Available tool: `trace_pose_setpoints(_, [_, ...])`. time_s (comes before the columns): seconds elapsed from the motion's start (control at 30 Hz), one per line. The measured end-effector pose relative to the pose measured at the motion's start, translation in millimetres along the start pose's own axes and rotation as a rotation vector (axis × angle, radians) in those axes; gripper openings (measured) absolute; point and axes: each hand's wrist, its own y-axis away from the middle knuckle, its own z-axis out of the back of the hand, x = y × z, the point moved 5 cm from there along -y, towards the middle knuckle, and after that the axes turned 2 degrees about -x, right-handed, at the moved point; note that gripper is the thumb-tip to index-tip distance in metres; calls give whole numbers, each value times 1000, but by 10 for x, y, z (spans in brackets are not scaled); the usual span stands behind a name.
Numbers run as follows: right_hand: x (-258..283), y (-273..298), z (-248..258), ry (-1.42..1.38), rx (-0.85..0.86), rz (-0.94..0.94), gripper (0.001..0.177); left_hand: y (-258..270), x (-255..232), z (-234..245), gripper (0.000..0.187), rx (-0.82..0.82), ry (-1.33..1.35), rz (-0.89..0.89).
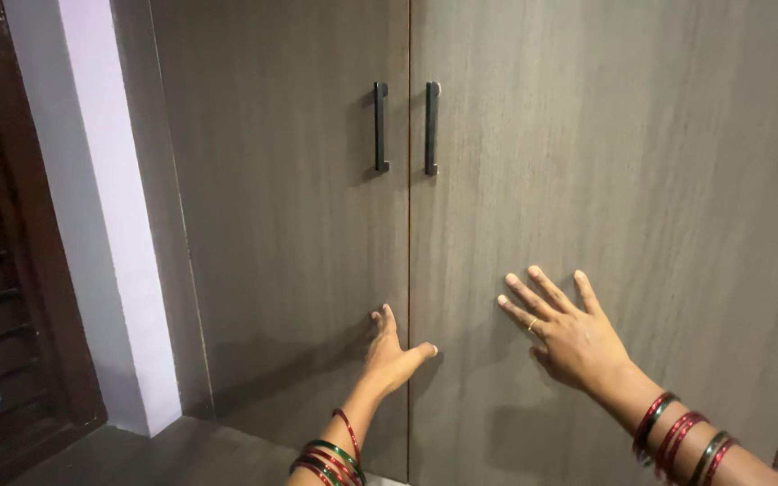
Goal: The person opens and closes multiple drawers and cabinet doors in a wardrobe unit. They pull out drawers containing clothes and miscellaneous items, then close them, and open and close cabinet doors revealing folded clothes and storage compartments.
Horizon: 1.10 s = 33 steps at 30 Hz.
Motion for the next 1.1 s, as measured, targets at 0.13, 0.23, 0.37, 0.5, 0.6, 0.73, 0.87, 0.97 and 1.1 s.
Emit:
trace_pose_setpoints(0.13, [31,10,2,-16,30,-19,85,51,36,148,125,29,-31,-69])
trace_pose_setpoints(0.23, [58,22,18,-22,30,-35,85,113,22,313,120,68,-80,-83])
trace_pose_setpoints(0.37, [92,80,-37,-3,66,-45,86,207,-62,586,113,70,-277,-143])
trace_pose_setpoints(0.5, [26,224,-161,72,131,-9,90,438,-223,769,101,73,-574,-287])
trace_pose_setpoints(0.6, [-67,349,-227,116,129,-4,89,619,-364,853,100,82,-713,-332])
trace_pose_setpoints(0.73, [-262,550,-314,124,202,-27,89,807,-577,940,99,57,-757,-324])
trace_pose_setpoints(0.87, [-483,777,-426,155,249,-39,87,984,-724,965,100,12,-784,-316])
trace_pose_setpoints(0.97, [-694,952,-489,168,227,-57,88,1167,-819,930,101,-8,-829,-292])
trace_pose_setpoints(1.1, [-966,1153,-572,152,191,-48,87,1434,-971,935,103,-56,-899,-262])
